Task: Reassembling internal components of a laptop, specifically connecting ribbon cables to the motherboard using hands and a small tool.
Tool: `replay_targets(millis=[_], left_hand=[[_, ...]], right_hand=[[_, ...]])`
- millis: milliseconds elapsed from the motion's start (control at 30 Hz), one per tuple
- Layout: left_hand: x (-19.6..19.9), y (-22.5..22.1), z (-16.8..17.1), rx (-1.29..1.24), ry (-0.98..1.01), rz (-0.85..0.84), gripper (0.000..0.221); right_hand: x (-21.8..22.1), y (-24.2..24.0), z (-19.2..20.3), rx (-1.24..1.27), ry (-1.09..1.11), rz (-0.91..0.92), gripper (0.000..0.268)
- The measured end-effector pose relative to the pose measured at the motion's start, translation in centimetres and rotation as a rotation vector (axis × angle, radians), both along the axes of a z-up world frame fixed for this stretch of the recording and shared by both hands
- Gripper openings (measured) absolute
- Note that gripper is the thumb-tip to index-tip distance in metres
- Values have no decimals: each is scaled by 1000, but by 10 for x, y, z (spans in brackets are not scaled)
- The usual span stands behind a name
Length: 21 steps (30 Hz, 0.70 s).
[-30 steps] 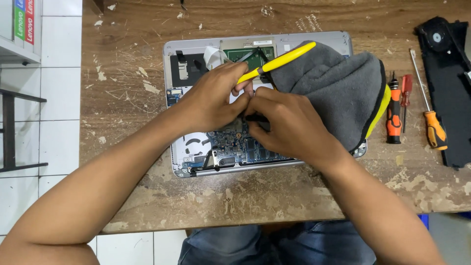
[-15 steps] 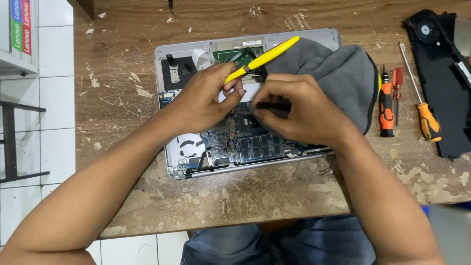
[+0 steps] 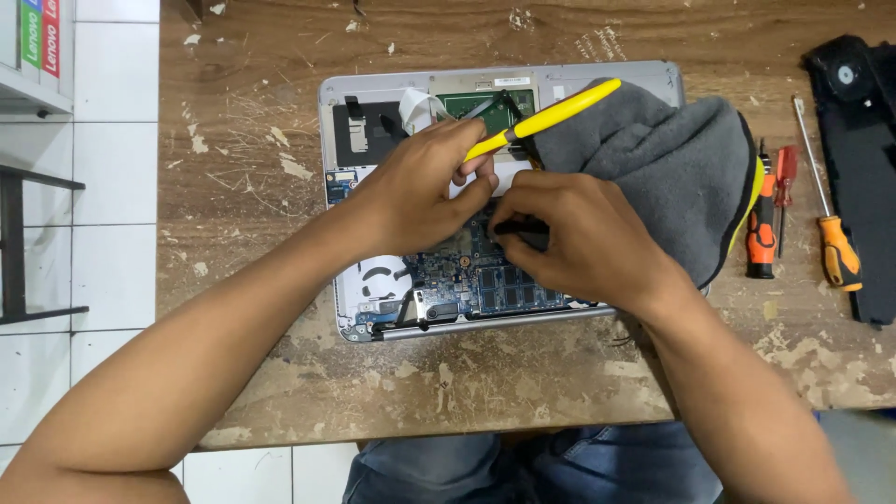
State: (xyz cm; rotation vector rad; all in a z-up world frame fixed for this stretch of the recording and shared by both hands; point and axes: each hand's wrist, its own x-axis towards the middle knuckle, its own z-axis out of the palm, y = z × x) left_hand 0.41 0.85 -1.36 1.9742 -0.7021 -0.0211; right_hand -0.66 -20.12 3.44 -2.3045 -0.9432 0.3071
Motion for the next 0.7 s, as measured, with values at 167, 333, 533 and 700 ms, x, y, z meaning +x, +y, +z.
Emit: replay_targets(millis=[167, 333, 533, 700], left_hand=[[2, -1, -5, 10, 0, -13, 17], [-1, -3, 1, 37, -5, -1, 18], [-4, -5, 5, 20, 12, 6, 18], [-3, -4, 2, 25, 15, -4, 19]], right_hand=[[-1, -2, -2, 21, -25, -40, 16], [-1, -6, -2, 108, -100, -29, 16], [7, -23, 9, 307, -63, -17, 14], [10, -25, 16, 225, -30, 95, 17]])
